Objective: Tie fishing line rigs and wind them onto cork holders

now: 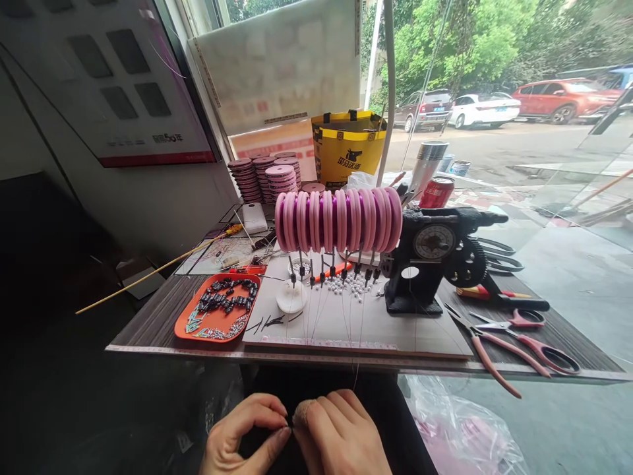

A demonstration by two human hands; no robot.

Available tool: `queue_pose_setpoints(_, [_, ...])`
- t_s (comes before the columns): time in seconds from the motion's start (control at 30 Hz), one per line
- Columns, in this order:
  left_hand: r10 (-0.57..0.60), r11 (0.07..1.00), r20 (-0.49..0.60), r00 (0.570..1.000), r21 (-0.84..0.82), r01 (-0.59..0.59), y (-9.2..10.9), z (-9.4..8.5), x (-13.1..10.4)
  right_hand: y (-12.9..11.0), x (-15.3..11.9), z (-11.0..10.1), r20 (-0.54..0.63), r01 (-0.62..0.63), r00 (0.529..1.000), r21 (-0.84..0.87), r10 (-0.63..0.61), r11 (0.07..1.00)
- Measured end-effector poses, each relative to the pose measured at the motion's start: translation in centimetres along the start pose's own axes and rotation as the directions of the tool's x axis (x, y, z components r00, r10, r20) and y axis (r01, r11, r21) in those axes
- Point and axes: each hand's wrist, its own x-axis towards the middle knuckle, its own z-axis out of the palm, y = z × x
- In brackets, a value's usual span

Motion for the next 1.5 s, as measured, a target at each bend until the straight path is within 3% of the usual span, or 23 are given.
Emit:
queue_pose_setpoints(0.2, [-0.015, 1.0, -0.144, 0.989, -0.012, 0.014, 0.0, 0.8, -0.6, -0.3, 1.1, -0.8, 0.039, 0.071, 0.997, -0.057, -0.069, 0.996])
queue_pose_setpoints(0.3, [0.078, 0.993, -0.09, 0.993, 0.097, -0.069, 0.0, 0.4, -0.6, -0.5, 1.8, -1.2, 0.099, 0.119, 0.989, -0.072, -0.112, 0.99])
queue_pose_setpoints(0.43, [0.206, 0.948, 0.017, 0.978, 0.243, -0.204, -0.1, -0.1, -0.3, -0.6, 1.6, -0.8, 0.068, 0.097, 0.993, -0.079, -0.092, 0.992])
queue_pose_setpoints(0.6, [0.16, 0.955, -0.065, 0.985, 0.261, -0.139, 0.0, 0.3, -0.4, -0.3, 0.3, 0.1, 0.054, 0.02, 0.998, -0.036, -0.018, 0.999])
queue_pose_setpoints(0.8, [0.315, 0.876, 0.041, 0.948, 0.371, -0.308, 0.1, -0.2, 0.0, 0.3, 0.0, -0.5, 0.307, -0.008, 0.952, 0.037, -0.004, 0.999])
queue_pose_setpoints(1.0, [0.327, 0.848, 0.091, 0.941, 0.412, -0.335, 0.5, -0.8, 0.4, 1.0, -0.7, -0.8, 0.385, -0.105, 0.921, 0.092, 0.062, 0.99])
queue_pose_setpoints(1.13, [0.345, 0.86, 0.075, 0.936, 0.375, -0.347, 0.8, -0.7, 0.6, 0.8, -0.9, -0.8, 0.384, -0.111, 0.921, 0.113, 0.06, 0.987])
queue_pose_setpoints(1.27, [0.332, 0.859, 0.087, 0.939, 0.384, -0.339, 0.7, -1.0, 0.5, 0.7, -1.1, -0.1, 0.267, -0.118, 0.959, 0.082, 0.093, 0.99])
queue_pose_setpoints(1.33, [0.294, 0.877, 0.049, 0.954, 0.383, -0.29, 0.5, -1.4, 0.4, 0.9, -1.0, 0.2, 0.181, -0.11, 0.979, 0.051, 0.099, 0.993])
queue_pose_setpoints(1.4, [0.16, 0.937, -0.029, 0.987, 0.319, -0.143, 0.2, -1.9, 0.3, 1.1, -0.5, 0.2, 0.136, -0.096, 0.986, 0.018, 0.093, 0.995])
queue_pose_setpoints(1.47, [-0.116, 0.986, -0.098, 0.988, 0.107, 0.127, -0.1, -2.1, 0.1, 1.0, 0.5, 0.1, 0.143, -0.069, 0.988, 0.024, 0.065, 0.997])
queue_pose_setpoints(1.5, [-0.273, 0.961, -0.092, 0.958, -0.063, 0.268, -0.3, -2.2, 0.0, 0.9, 1.0, 0.0, 0.162, -0.062, 0.985, 0.072, 0.049, 0.995])
